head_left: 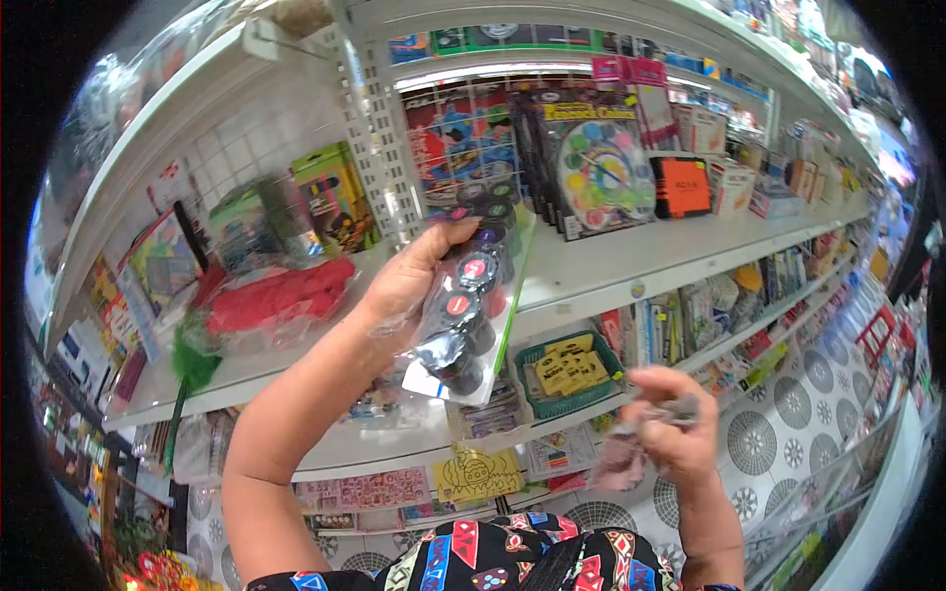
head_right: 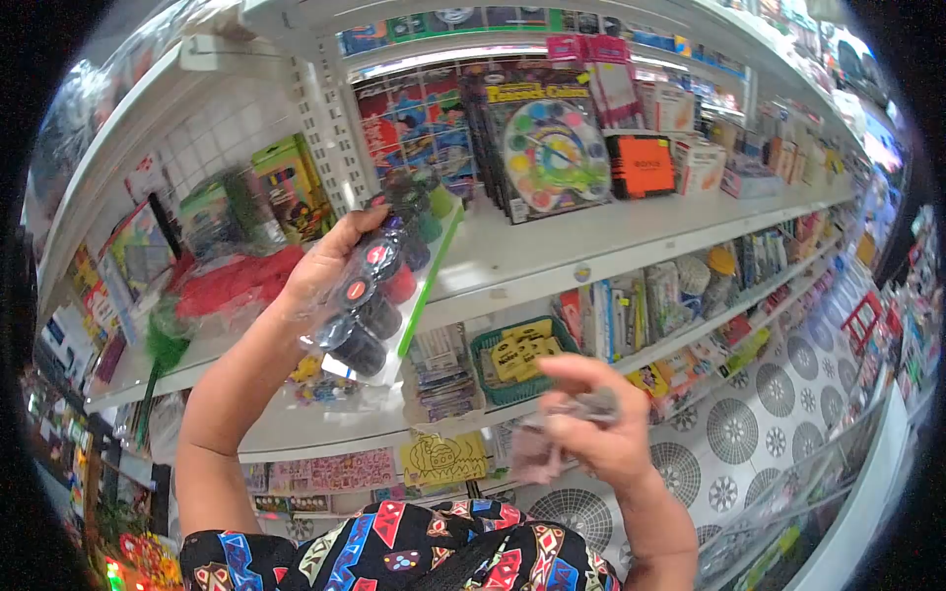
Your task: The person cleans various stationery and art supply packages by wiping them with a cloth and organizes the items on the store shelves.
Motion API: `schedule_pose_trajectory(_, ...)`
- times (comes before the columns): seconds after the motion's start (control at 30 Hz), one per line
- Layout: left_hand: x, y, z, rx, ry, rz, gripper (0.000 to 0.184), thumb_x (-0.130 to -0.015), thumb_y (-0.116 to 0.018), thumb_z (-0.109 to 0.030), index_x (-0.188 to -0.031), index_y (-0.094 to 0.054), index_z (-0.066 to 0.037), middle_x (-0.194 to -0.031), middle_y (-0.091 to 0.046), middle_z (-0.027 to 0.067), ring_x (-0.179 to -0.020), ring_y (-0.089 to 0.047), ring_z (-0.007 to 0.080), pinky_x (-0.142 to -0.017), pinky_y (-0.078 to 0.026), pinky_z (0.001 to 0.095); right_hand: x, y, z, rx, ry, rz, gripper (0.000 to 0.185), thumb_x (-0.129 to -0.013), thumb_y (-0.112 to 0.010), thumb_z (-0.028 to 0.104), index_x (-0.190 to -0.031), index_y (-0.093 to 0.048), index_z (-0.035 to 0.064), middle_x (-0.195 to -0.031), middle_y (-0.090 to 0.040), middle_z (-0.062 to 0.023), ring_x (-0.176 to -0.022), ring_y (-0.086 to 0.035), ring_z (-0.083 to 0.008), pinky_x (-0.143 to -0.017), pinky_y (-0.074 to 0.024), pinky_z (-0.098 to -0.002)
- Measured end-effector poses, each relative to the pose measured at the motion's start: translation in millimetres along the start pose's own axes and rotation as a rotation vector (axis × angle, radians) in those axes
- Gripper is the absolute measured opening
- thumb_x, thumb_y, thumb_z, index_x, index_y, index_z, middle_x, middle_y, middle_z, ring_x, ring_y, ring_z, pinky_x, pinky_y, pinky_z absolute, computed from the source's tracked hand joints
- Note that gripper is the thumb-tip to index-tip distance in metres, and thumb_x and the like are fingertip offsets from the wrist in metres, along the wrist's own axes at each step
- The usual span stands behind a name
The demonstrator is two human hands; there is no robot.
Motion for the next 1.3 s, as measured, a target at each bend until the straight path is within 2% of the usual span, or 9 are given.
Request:
schedule_pose_trajectory(0.1,-21.0,-23.9,10.1,-0.111,-0.027,-0.070,0.031,-0.089,-0.059,-0.032,-0.093,-0.062,-0.002,-0.065,-0.065,0.0103,-0.045,-0.062,0.0165,-0.038,-0.053,0.0294,-20.7,-26.3,5.1,0.393,0.298,0.107,0.064,-0.076,-0.074,0.018,-0.131,-0.046,0.0019,-0.097,-0.060,-0.0085,-0.075,-0.058,-0.0129,-0.055,-0.0467,-0.0258)
schedule_pose_trajectory(0.2,-53.9,-42.7,30.1,-0.120,0.061,0.150,0.030,-0.090,-0.058,-0.032,-0.095,-0.061,-0.002,-0.069,-0.066,0.0096,-0.050,-0.063,0.0174,-0.042,-0.054,0.0311,-36.5,-34.1,12.7,0.870,0.582,0.000,0.067,-0.070,-0.076,0.016,-0.128,-0.047,0.0036,-0.102,-0.057,-0.0121,-0.076,-0.060,-0.0237,-0.059,-0.0497,-0.0325)
schedule_pose_trajectory(0.3,-94.6,-57.8,47.3,-0.127,0.128,0.337,0.027,-0.090,-0.058,-0.029,-0.100,-0.059,-0.004,-0.076,-0.066,0.0084,-0.059,-0.064,0.0163,-0.052,-0.055,0.0284,-51.7,-20.9,2.3,0.917,0.605,-0.108,0.067,-0.066,-0.075,0.014,-0.125,-0.046,0.0062,-0.100,-0.056,-0.0144,-0.077,-0.060,-0.0315,-0.060,-0.0498,-0.0380)
schedule_pose_trajectory(0.6,-204.2,-75.6,80.0,-0.348,0.029,0.189,0.019,-0.084,-0.065,-0.029,-0.085,-0.063,-0.011,-0.076,-0.065,0.0017,-0.066,-0.059,0.0098,-0.059,-0.044,0.0214,-85.1,39.3,-5.4,1.041,0.609,-0.302,0.076,-0.062,-0.070,0.003,-0.131,-0.038,0.0107,-0.097,-0.055,-0.0144,-0.076,-0.062,-0.0341,-0.062,-0.0511,-0.0408)
schedule_pose_trajectory(0.73,-236.7,-79.4,84.4,-0.693,0.098,0.185,0.038,-0.085,-0.064,-0.036,-0.112,-0.061,-0.009,-0.095,-0.064,0.0051,-0.081,-0.060,0.0133,-0.071,-0.050,0.0260,-91.9,47.6,-9.0,1.249,0.570,-0.253,0.078,-0.062,-0.070,0.008,-0.134,-0.039,0.0105,-0.091,-0.053,-0.0136,-0.069,-0.062,-0.0326,-0.057,-0.0505,-0.0400)
schedule_pose_trajectory(0.83,-232.4,-91.4,81.6,-0.606,0.166,0.273,0.042,-0.084,-0.065,-0.038,-0.115,-0.061,-0.010,-0.097,-0.065,0.0054,-0.088,-0.059,0.0130,-0.075,-0.049,0.0297,-100.2,47.1,-5.5,1.330,0.524,-0.243,0.080,-0.062,-0.070,0.011,-0.135,-0.038,0.0102,-0.090,-0.053,-0.0143,-0.070,-0.062,-0.0328,-0.057,-0.0509,-0.0405)
schedule_pose_trajectory(1.0,-215.9,-82.2,41.0,-1.016,0.273,0.169,0.094,-0.079,-0.039,-0.078,-0.139,-0.041,-0.006,-0.137,-0.043,0.0196,-0.117,-0.049,0.0307,-0.086,-0.046,0.0483,-114.4,51.0,-9.9,1.377,0.397,-0.217,0.078,-0.062,-0.072,0.013,-0.134,-0.040,0.0134,-0.091,-0.054,-0.0160,-0.073,-0.062,-0.0356,-0.059,-0.0519,-0.0436)
schedule_pose_trajectory(1.23,-144.4,-45.6,-45.1,-1.096,-0.137,0.039,0.082,-0.084,-0.048,-0.066,-0.134,-0.045,0.000,-0.117,-0.059,0.0214,-0.109,-0.056,0.0281,-0.086,-0.048,0.0428,-129.1,62.9,-16.4,1.339,0.272,-0.236,0.078,-0.061,-0.075,0.016,-0.132,-0.043,0.0183,-0.096,-0.057,-0.0148,-0.078,-0.064,-0.0357,-0.064,-0.0517,-0.0451)
schedule_pose_trajectory(1.3,-134.1,-13.5,-73.9,-1.256,-0.222,-0.054,0.081,-0.080,-0.060,-0.060,-0.132,-0.046,0.001,-0.118,-0.058,0.0222,-0.105,-0.059,0.0270,-0.085,-0.049,0.0436,-134.9,71.0,-14.0,1.332,0.228,-0.224,0.080,-0.060,-0.076,0.017,-0.132,-0.042,0.0182,-0.096,-0.058,-0.0140,-0.078,-0.064,-0.0343,-0.065,-0.0518,-0.0440)
Point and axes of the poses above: each hand's wrist, its own x-axis away from the middle knuckle, its own y-axis out of the back of the hand, z = x × y, the point moved 5 cm from there along -x, towards the middle knuckle
